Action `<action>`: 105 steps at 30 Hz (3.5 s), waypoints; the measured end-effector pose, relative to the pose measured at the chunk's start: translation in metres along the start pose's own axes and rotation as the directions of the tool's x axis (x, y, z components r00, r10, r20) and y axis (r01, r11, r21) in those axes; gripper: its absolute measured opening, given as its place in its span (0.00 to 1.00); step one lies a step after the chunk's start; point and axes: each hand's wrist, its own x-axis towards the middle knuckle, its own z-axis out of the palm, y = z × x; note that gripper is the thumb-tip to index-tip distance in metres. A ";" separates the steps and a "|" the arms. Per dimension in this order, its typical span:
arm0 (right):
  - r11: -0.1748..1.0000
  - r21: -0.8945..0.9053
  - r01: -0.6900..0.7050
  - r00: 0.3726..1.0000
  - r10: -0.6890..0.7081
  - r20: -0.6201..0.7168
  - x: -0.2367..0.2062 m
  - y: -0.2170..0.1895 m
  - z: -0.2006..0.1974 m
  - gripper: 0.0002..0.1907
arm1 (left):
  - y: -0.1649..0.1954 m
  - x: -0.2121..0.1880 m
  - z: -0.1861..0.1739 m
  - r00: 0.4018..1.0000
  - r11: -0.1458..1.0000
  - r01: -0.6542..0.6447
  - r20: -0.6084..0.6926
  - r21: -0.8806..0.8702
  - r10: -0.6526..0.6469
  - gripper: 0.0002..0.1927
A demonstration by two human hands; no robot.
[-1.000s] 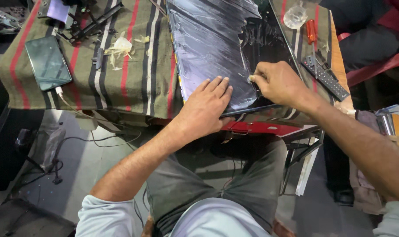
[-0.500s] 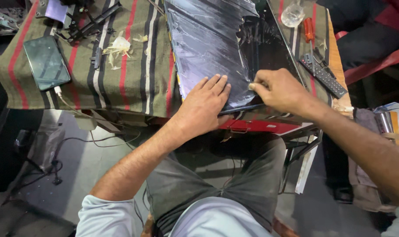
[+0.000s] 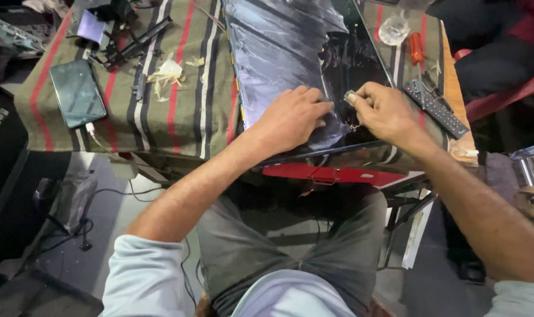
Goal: The person peels a clear protective plastic film off the screen of a large flat display panel lying on a workbench. They grip a lifted film edge, pull it across the screen in stages, and set discarded film scraps on the table beside the panel.
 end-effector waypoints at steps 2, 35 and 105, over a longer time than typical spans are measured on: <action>0.999 0.050 -0.009 1.000 0.009 -0.008 0.003 -0.001 0.001 0.15 | -0.007 0.008 0.005 1.000 1.000 -0.012 0.001 0.005 0.012 0.11; 0.933 -0.291 0.214 0.971 -0.236 -0.043 0.070 0.001 0.027 0.12 | 0.003 -0.011 -0.020 0.941 0.991 0.062 0.326 0.115 -0.096 0.67; 0.940 0.310 -0.141 0.972 0.191 -0.138 0.003 0.092 -0.072 0.12 | 0.046 -0.039 -0.058 0.940 0.938 0.084 -0.287 -0.336 -0.187 0.10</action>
